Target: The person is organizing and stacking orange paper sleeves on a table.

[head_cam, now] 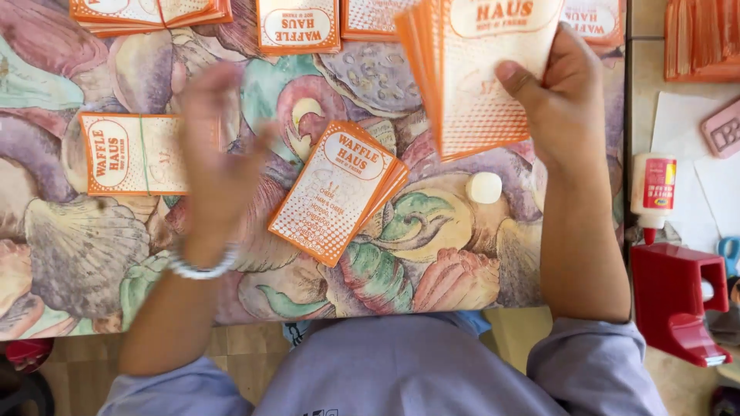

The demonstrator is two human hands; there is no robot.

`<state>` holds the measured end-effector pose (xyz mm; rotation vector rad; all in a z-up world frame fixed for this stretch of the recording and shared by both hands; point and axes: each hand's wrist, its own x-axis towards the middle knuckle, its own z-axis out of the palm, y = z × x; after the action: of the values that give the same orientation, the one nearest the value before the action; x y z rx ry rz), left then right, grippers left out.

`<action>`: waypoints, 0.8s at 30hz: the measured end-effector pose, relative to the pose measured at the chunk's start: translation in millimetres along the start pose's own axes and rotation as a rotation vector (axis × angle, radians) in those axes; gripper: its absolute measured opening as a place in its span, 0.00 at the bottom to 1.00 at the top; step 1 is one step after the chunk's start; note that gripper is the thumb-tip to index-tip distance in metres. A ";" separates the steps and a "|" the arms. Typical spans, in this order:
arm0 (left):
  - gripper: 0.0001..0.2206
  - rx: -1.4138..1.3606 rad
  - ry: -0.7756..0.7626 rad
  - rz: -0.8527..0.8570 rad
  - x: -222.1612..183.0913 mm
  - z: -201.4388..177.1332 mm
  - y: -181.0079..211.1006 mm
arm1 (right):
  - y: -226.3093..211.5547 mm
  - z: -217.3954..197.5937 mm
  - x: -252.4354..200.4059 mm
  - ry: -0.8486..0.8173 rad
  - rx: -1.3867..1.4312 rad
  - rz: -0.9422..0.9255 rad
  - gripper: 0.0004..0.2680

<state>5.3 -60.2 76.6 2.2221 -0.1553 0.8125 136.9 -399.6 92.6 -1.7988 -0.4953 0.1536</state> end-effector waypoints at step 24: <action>0.13 -0.677 -0.060 -0.607 -26.5 143.9 30.5 | 17.0 59.2 -15.0 0.183 0.001 -0.114 0.13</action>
<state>46.6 -184.8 5.3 1.5163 0.1890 0.2886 106.7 -356.6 57.2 -1.7593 -0.4649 -0.0891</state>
